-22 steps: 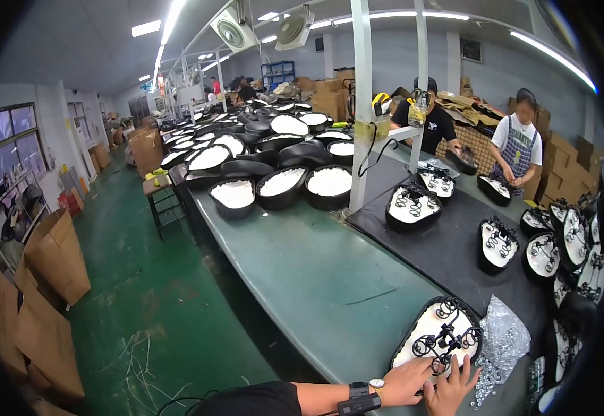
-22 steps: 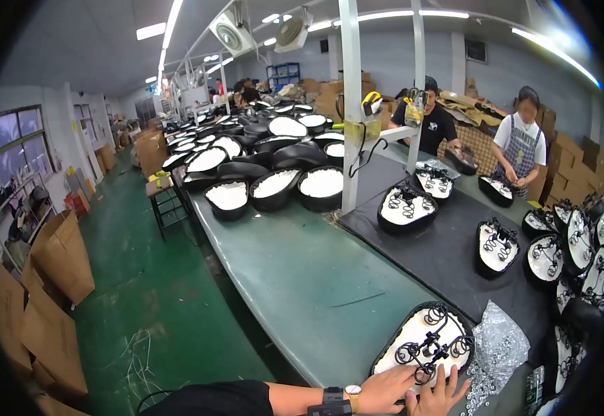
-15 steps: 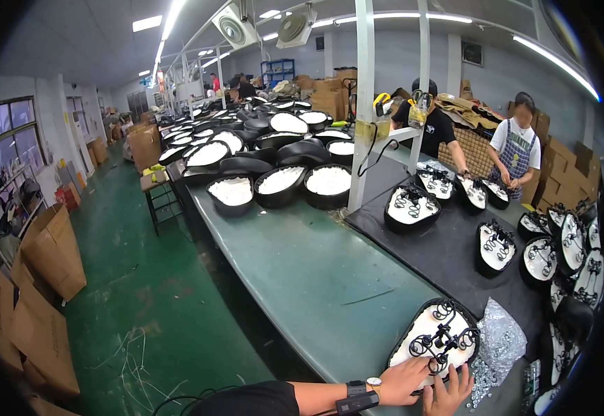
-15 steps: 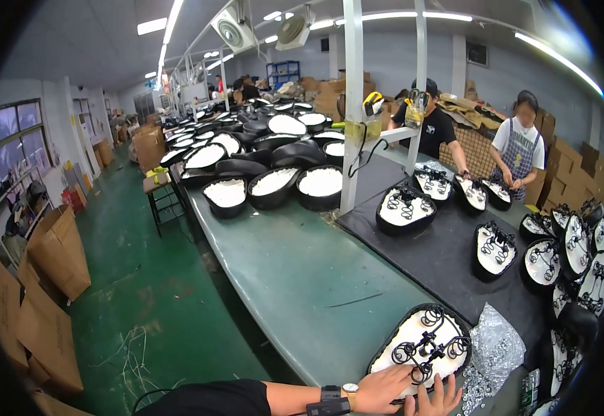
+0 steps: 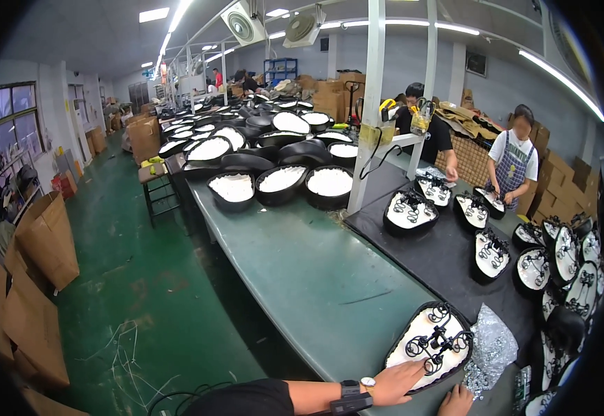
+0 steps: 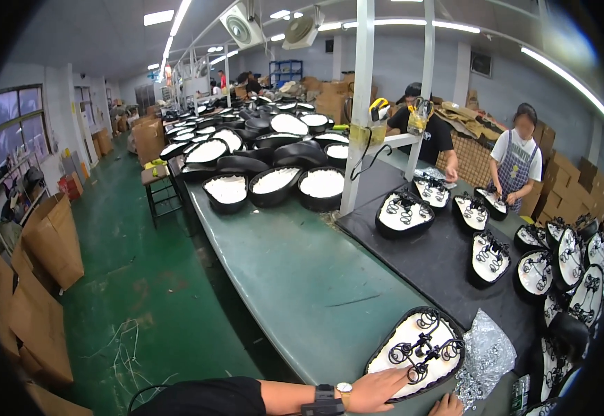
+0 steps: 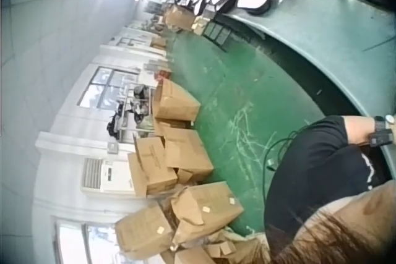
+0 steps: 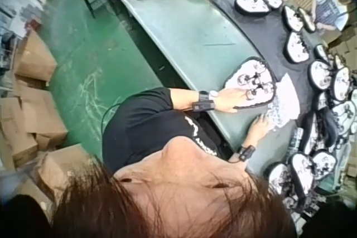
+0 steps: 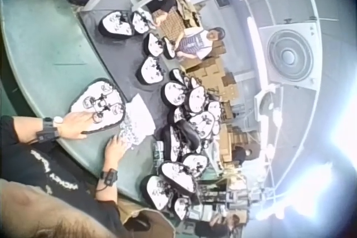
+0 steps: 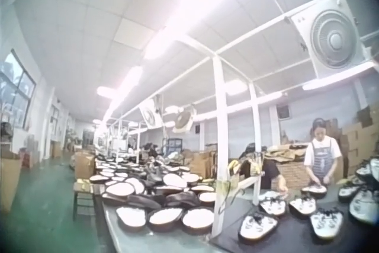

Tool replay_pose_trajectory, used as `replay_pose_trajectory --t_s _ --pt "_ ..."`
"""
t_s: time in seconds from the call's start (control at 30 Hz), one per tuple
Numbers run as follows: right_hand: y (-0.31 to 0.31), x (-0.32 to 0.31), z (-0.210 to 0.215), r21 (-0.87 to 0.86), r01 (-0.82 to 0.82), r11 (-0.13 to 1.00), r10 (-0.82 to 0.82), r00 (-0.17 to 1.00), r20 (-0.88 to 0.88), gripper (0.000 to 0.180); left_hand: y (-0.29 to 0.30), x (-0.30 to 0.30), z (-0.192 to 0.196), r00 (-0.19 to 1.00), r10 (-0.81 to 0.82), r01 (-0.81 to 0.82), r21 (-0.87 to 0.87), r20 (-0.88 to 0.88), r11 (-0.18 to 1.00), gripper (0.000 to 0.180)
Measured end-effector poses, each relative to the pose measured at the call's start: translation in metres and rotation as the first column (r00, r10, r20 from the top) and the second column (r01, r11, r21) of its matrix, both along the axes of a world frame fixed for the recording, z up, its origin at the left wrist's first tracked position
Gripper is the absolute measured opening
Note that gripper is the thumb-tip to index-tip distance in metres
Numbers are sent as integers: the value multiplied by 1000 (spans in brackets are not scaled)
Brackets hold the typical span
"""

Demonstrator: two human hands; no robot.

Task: The person picks up washers from a pile on the table, places them onto the bolts of a bicycle seat, and presses them into position. After repeating this for all the bolts, they place the finished seat into a cardboard box and reach for another one.

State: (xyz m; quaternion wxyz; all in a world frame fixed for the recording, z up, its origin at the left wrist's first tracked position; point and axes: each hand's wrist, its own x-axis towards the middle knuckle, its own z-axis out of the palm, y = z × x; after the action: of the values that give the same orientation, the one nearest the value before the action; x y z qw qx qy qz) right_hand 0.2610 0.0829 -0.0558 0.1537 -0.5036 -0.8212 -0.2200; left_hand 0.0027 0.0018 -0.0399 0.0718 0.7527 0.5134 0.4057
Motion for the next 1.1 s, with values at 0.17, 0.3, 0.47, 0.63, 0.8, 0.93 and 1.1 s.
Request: replay_pose_trajectory --t_s 0.17,0.3,0.47,0.63,0.8,0.93,1.1 --pt "4 17 -14 -54 -46 997 42 997 -69 28 -27 -49 6 1000 -27 27 5 -11 1000 58" --pt "0 23 -2 80 -65 995 74 989 -124 22 -38 -67 2 996 -14 22 89 -89 996 32" --pt "-2 34 -10 53 -110 992 119 974 -195 21 -50 -31 -6 996 15 -1 147 -92 989 34" --pt "-10 27 10 -125 -25 992 -29 912 -409 23 -57 -40 3 999 -21 23 35 -47 999 21" --pt "-42 -46 57 -385 -531 755 -404 86 -911 37 -60 -36 32 986 16 -42 154 169 987 25" --pt "-85 -107 70 -327 -862 388 -618 20 -786 29 -68 -45 61 987 53 -88 234 152 968 26" --pt "-90 -117 54 -305 -926 220 -799 8 -602 17 -75 -54 60 983 139 -159 185 116 970 22"
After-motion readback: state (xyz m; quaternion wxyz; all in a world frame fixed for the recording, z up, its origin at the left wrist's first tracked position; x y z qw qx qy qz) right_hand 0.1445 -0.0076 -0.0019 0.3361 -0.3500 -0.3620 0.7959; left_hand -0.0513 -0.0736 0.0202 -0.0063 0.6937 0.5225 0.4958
